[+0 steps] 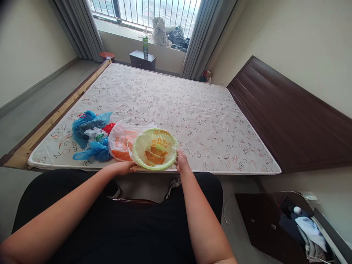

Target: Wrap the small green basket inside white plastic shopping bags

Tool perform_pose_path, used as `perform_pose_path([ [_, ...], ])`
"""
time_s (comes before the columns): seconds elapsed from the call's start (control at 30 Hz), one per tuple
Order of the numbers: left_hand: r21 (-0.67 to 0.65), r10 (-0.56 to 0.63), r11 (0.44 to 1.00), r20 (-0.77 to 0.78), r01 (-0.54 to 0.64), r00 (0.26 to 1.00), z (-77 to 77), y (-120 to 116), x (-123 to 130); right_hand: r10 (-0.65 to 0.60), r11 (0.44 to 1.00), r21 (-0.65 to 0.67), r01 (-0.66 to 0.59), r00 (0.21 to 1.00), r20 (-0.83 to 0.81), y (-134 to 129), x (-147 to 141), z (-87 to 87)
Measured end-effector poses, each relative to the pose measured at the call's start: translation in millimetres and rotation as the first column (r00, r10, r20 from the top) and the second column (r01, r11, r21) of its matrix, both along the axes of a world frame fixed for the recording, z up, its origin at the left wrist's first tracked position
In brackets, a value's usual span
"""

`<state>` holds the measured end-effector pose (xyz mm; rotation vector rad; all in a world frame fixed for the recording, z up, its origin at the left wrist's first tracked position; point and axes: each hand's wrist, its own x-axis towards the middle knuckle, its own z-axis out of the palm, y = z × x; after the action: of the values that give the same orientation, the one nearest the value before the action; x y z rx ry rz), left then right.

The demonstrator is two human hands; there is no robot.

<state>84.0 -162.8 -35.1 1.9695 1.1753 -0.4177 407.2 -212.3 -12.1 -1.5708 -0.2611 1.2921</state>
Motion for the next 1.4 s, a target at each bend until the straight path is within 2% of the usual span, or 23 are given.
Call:
perform_pose_path([
  [0.13,-0.018,-0.058,0.998,-0.031,0.057,0.998,2.0,0.2,0.9,-0.003,1.000,0.012,0.003,1.000,0.002,-0.4,0.6,-1.5],
  [0.53,-0.013,-0.020,1.000,-0.015,0.020,1.000,2.8,-0.3,2.2,0.011,1.000,0.018,-0.012,0.999,0.033,-1.2,-0.2,-1.7],
  [0.63,-0.017,-0.069,0.998,-0.062,0.068,0.996,10.2,11.7,-1.0,0.012,1.000,0.027,-0.012,1.000,0.010,-1.0,0.8,-2.8],
  [0.7,-0.099,-0.093,0.991,-0.079,0.085,0.993,21.1,31.0,-13.4,0.007,1.000,0.027,-0.007,1.000,-0.001,-0.9,1.5,-4.1],
  [0.73,-0.148,-0.079,0.987,-0.057,0.069,0.995,28.0,43.6,-23.7,0.003,1.000,0.025,-0.003,1.000,-0.002,-0.9,1.8,-4.8],
  [0.8,-0.211,0.069,0.976,0.044,-0.059,0.997,42.0,72.2,-52.0,-0.002,1.000,0.022,0.002,1.000,0.000,-1.0,2.2,-6.0],
  [0.87,-0.055,0.292,0.956,0.216,-0.287,0.932,51.6,100.9,-86.7,0.004,1.000,0.021,-0.004,1.000,0.010,-1.0,2.3,-6.8],
  [0.9,0.045,0.385,0.908,0.299,-0.416,0.873,53.3,113.6,-104.4,0.009,1.000,0.020,-0.009,1.000,0.016,-0.9,2.3,-6.9],
  [0.97,0.208,0.422,0.826,0.388,-0.524,0.819,49.0,133.8,-136.5,0.013,1.000,0.016,-0.013,1.000,0.022,-0.4,2.0,-6.7],
  [1.0,0.275,0.399,0.819,0.356,-0.503,0.845,43.2,140.6,-149.5,0.011,1.000,0.014,-0.012,1.000,0.023,-0.1,1.7,-6.3],
  [1.1,0.322,0.332,0.888,0.048,-0.329,0.942,16.7,149.2,-172.4,0.003,1.000,0.003,-0.003,0.999,0.042,1.3,0.3,-4.6],
  [1.17,0.295,0.288,0.924,-0.121,-0.243,0.950,-2.4,147.5,-175.5,0.016,1.000,-0.002,-0.016,0.998,0.067,2.1,-0.8,-3.4],
  [1.2,0.291,0.276,0.931,-0.159,-0.222,0.948,-10.8,145.3,-174.4,0.025,1.000,-0.004,-0.025,0.997,0.077,2.3,-1.1,-3.1],
  [1.3,0.256,0.295,0.932,-0.130,-0.256,0.946,-27.8,137.1,-166.8,0.043,0.999,-0.007,-0.042,0.995,0.087,2.4,-1.5,-3.2],
  [1.37,0.231,0.376,0.903,-0.022,-0.362,0.926,-31.5,132.8,-162.3,0.059,0.998,0.006,-0.060,0.992,0.110,2.4,-1.2,-3.9],
  [1.4,0.238,0.434,0.868,0.064,-0.436,0.899,-30.6,131.7,-161.3,0.076,0.997,0.023,-0.080,0.988,0.131,2.3,-1.1,-4.1],
])
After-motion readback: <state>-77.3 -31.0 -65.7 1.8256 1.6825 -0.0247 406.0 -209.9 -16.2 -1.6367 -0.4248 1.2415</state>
